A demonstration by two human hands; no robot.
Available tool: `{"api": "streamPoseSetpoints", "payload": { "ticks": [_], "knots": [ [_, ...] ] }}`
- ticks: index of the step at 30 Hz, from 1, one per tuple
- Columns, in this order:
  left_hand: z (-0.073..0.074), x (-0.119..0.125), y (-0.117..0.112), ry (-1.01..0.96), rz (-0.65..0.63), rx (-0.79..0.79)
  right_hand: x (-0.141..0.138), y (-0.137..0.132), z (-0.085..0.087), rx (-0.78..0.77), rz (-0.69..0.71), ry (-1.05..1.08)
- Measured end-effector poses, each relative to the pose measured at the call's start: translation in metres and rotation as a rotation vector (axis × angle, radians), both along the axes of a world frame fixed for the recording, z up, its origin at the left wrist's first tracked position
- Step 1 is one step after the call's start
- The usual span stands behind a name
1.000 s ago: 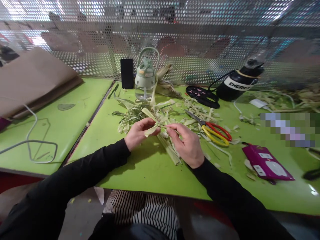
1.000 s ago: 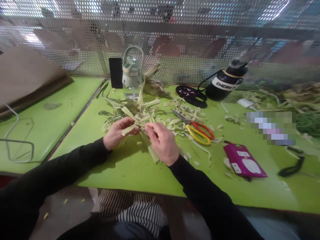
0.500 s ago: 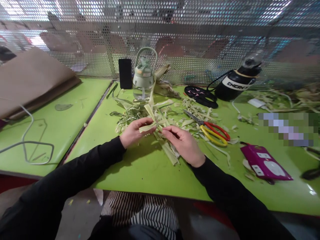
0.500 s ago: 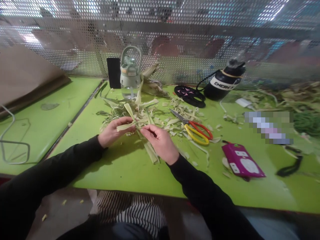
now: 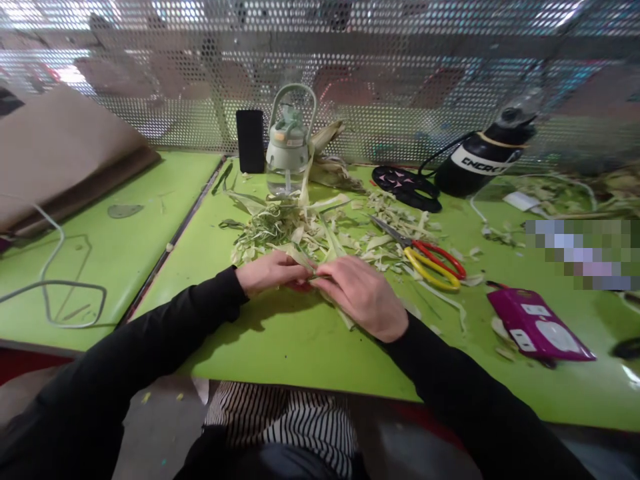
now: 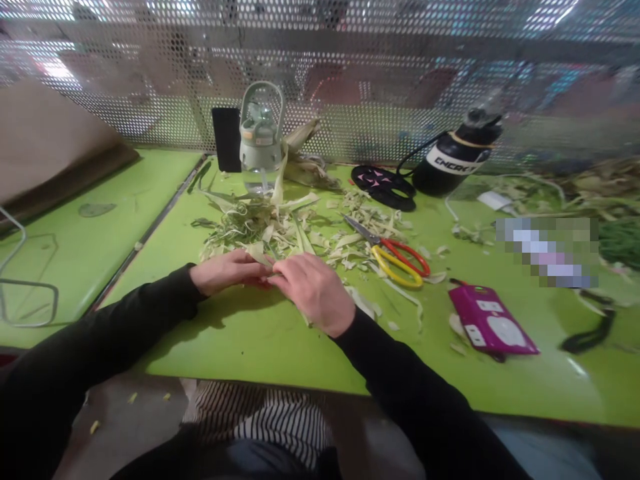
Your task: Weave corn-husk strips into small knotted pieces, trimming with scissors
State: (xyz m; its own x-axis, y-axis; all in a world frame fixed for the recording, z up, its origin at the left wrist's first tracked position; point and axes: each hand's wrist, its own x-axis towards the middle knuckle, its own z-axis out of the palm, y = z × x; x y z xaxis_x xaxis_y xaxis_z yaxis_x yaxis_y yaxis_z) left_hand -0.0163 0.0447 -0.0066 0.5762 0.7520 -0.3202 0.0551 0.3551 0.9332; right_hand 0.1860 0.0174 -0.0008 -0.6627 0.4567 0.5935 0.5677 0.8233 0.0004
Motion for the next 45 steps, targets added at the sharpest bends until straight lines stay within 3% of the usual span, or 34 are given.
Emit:
{"api": "streamPoseSetpoints", "payload": {
  "ticks": [8, 16, 21, 28, 35, 40, 45],
  "knots": [
    [-0.001, 0.001, -0.003, -0.269, -0.006, -0.104, 0.005, 0.003, 0.003, -0.202, 0.048, 0.160],
    [0.006, -0.001, -0.003, -0.260, 0.082, -0.208, 0.006, 0.006, 0.006, -0.389, -0.013, 0.251],
    [0.003, 0.000, -0.001, -0.253, 0.180, -0.160, 0.002, 0.003, 0.002, -0.457, -0.054, 0.280],
    [-0.001, 0.002, -0.002, -0.243, 0.187, -0.183, 0.001, 0.002, -0.004, -0.520, -0.089, 0.343],
    [0.005, 0.005, -0.006, -0.326, 0.173, -0.190, 0.000, -0.001, -0.008, -0.649, -0.082, 0.455],
    [0.005, 0.009, -0.010, -0.325, 0.221, -0.216, 0.005, 0.004, -0.003, -0.597, -0.044, 0.396],
    [0.005, 0.009, -0.011, -0.326, 0.234, -0.277, 0.016, 0.013, 0.007, -0.375, 0.139, 0.153]
  ]
}}
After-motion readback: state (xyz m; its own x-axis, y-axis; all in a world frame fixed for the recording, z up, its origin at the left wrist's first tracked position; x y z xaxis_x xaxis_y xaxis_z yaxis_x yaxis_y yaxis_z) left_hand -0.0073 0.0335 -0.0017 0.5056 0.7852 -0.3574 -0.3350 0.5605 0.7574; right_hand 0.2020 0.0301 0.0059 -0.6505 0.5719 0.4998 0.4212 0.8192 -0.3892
